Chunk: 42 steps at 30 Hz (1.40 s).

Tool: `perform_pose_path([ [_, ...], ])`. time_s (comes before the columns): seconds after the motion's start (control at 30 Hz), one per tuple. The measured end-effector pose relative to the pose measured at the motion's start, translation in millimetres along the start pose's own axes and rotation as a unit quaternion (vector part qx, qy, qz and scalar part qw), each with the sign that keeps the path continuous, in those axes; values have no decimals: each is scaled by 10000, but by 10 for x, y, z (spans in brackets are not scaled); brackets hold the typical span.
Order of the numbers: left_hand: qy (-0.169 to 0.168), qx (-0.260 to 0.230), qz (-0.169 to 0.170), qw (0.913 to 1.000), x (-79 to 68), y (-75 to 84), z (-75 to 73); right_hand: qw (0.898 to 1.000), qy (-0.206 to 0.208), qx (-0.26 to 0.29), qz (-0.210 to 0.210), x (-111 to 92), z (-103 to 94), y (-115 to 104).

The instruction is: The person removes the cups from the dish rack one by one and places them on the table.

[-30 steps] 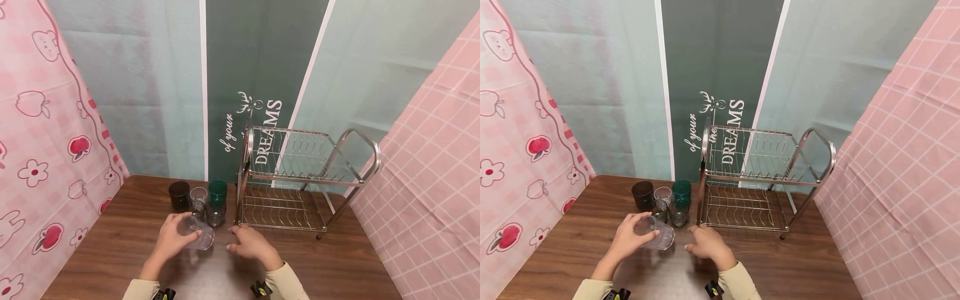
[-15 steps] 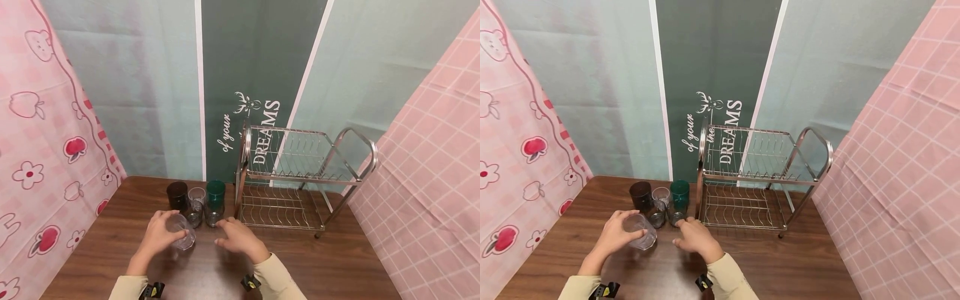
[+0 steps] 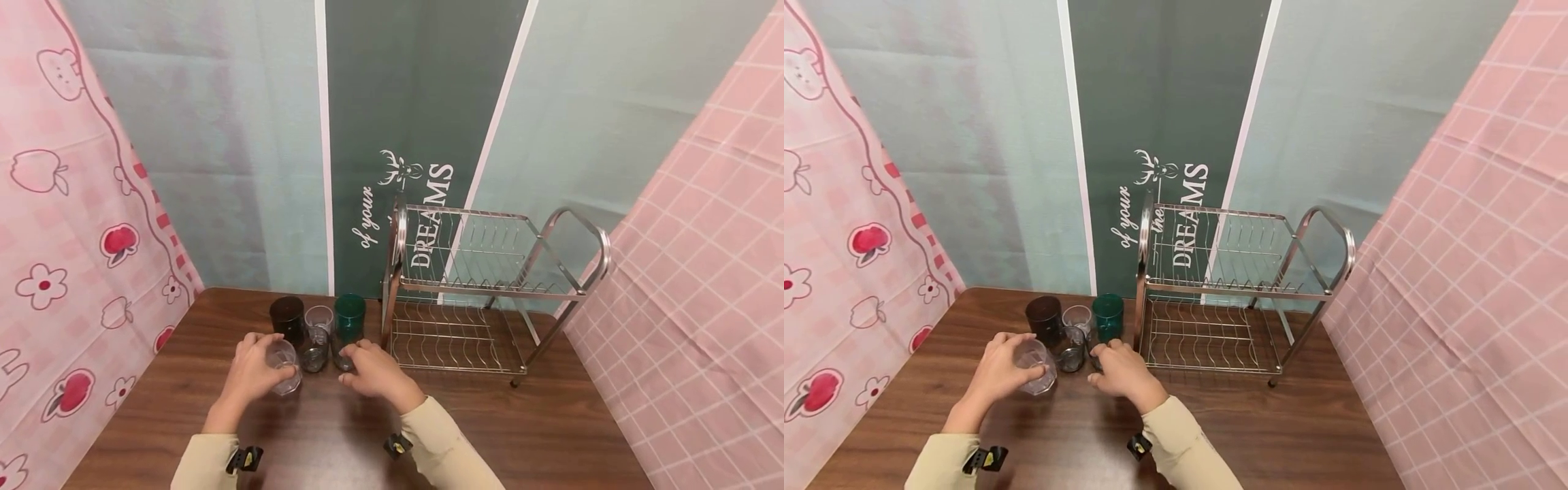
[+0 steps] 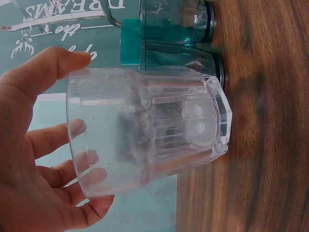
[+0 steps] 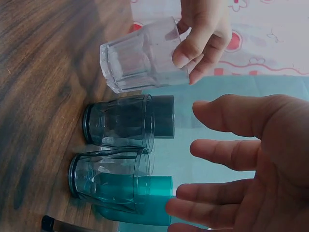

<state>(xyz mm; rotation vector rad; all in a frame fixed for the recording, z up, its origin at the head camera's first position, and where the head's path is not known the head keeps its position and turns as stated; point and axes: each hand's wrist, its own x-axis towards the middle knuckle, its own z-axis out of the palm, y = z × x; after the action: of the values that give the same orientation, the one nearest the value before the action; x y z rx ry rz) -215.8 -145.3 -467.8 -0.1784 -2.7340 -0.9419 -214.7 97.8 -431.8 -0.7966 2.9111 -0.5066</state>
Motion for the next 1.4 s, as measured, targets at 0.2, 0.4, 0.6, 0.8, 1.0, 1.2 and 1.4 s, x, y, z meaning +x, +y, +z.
perform_pose_path([
  [0.2,224,140,14,9996,100,-51,-11,9996,176,-129,-166,134,20,1],
  [0.4,267,250,-201,9991,198,-91,-10,9996,204,-200,-70,243,28,2],
  [0.6,367,261,-385,9982,264,-131,34,9994,210,-271,-4,321,50,7],
  [0.8,446,247,-513,9974,288,-185,86,9993,217,-289,-79,405,113,28],
  [1.0,535,207,-530,9969,336,-210,159,9976,444,-530,23,501,156,93],
  [1.2,633,222,-574,9961,346,-220,238,9941,655,-867,9,560,186,113],
  [1.4,714,241,-643,9951,332,-251,296,9931,630,-986,79,588,231,112],
])
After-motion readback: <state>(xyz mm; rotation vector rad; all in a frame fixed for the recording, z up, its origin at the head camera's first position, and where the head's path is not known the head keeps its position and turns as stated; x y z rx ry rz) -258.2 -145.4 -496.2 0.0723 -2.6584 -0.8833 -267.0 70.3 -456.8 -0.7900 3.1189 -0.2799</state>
